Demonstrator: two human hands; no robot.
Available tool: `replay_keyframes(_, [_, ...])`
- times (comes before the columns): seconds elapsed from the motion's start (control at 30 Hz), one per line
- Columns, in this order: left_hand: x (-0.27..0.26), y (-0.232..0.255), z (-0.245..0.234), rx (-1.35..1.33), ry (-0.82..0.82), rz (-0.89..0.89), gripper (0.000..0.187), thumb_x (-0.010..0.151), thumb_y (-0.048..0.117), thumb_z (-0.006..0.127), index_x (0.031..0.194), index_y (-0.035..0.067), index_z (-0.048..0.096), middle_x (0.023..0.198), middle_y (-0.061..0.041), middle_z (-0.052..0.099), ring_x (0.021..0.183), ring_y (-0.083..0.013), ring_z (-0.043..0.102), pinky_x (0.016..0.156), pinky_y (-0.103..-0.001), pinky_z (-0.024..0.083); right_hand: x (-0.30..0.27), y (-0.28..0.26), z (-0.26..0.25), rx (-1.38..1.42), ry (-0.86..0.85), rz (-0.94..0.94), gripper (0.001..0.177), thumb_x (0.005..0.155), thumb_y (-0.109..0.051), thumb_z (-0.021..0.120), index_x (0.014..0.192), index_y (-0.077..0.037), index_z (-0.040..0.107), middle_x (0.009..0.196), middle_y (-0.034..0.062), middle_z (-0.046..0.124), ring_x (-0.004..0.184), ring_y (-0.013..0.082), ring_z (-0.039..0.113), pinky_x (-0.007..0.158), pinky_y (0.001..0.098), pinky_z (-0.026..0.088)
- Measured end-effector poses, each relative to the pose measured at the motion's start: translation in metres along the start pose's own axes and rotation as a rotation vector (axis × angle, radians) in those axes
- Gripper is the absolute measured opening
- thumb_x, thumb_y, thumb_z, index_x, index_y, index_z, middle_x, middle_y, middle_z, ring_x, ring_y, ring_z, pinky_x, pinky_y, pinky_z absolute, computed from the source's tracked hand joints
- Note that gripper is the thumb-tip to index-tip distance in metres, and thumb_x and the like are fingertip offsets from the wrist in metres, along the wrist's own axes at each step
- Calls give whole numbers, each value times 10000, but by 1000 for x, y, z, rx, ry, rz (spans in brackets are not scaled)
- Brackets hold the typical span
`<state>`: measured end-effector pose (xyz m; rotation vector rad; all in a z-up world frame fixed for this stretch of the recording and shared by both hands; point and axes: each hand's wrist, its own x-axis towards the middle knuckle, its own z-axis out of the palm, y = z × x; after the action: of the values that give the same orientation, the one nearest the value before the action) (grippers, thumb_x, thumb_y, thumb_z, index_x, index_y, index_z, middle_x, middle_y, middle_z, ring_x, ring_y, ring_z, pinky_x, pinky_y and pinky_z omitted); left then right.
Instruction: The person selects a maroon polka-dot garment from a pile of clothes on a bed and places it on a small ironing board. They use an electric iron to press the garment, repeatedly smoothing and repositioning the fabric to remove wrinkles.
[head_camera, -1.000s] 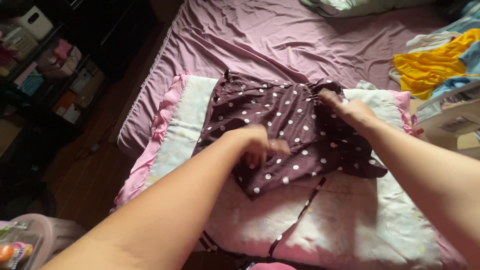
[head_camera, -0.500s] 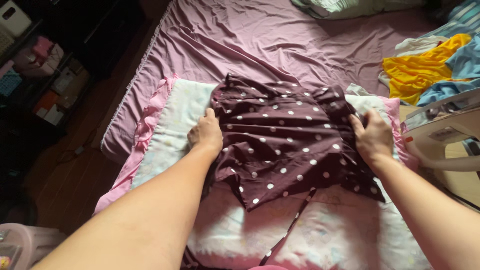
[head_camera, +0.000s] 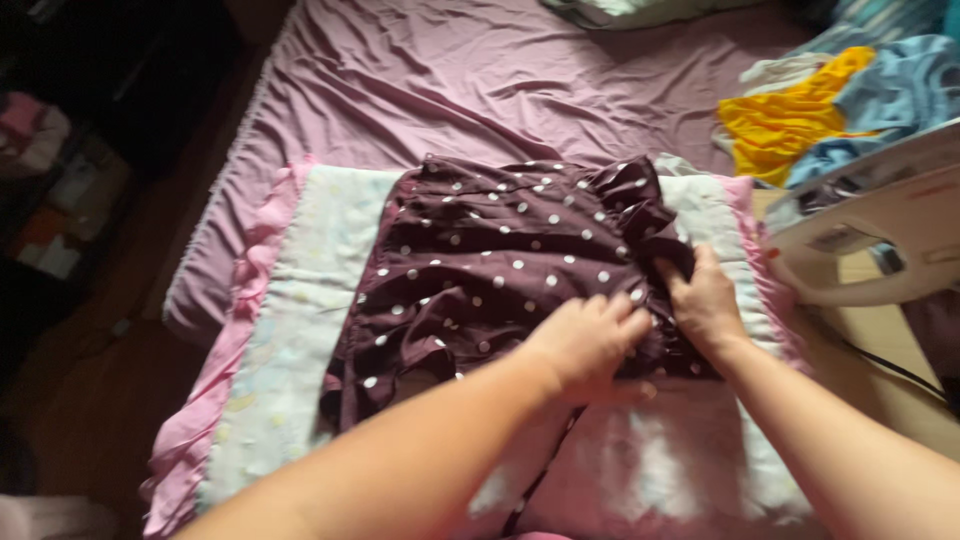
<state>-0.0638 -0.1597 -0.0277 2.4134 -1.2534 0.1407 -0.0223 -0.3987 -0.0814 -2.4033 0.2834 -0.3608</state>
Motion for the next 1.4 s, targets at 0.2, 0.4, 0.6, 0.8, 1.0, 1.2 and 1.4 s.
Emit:
replay_keyframes(0.2, [14,10,22,-135,-220,31,277,924,207,606,1183,110,596,1126,-104,686,1023,-318,696,828,-474,565,-3,85,-23,-120,147,487,490,1068,-449,716,1070,39,677,1032,245,751,1018,361,728,951,474,553])
replay_keyframes(0.4, [30,4,11,-393,-304,-151,265,971,332,626,1088,94,632,1009,-153,704,973,-363,679,834,-500,533,11,148,-81,535,563,317,816,880,-143,856,1465,20,311,1464,92,475,1278,204,552,1040,333,462])
replay_keyframes(0.6, [38,-24,2,-134,307,-304,175,885,194,620,1035,106,640,1058,-115,680,1051,-313,644,910,-475,485,48,107,-134,721,388,209,387,925,-55,783,1285,-52,641,1218,46,673,1014,170,664,809,296,551])
replay_keyframes(0.8, [-29,-85,-30,209,331,-1094,469,867,352,631,1241,85,537,1353,-136,491,1295,-298,424,1052,-500,331,61,4,-173,364,83,-14,231,1007,-134,821,891,20,695,789,73,650,647,109,562,551,298,439])
replay_keyframes(1.0, [-86,-98,-41,270,272,-1405,613,934,502,635,1304,31,507,1424,-165,465,1359,-324,371,1086,-528,281,59,-108,-135,161,-312,-60,289,866,-277,810,895,-5,716,714,63,673,537,114,581,443,295,452])
replay_keyframes(1.2, [-110,-118,-44,85,229,-1489,486,981,502,614,1274,114,594,1354,-115,592,1373,-308,423,1170,-522,281,28,-186,-42,-108,-655,-220,381,726,-380,888,929,-72,791,565,31,630,458,115,565,415,304,424])
replay_keyframes(1.4, [-130,-133,-57,34,299,-1489,430,934,465,641,1187,123,699,1480,-160,470,1382,-381,400,1114,-518,374,21,-221,-31,-192,-806,-216,452,762,-433,863,818,13,816,494,48,565,401,131,523,408,324,385])
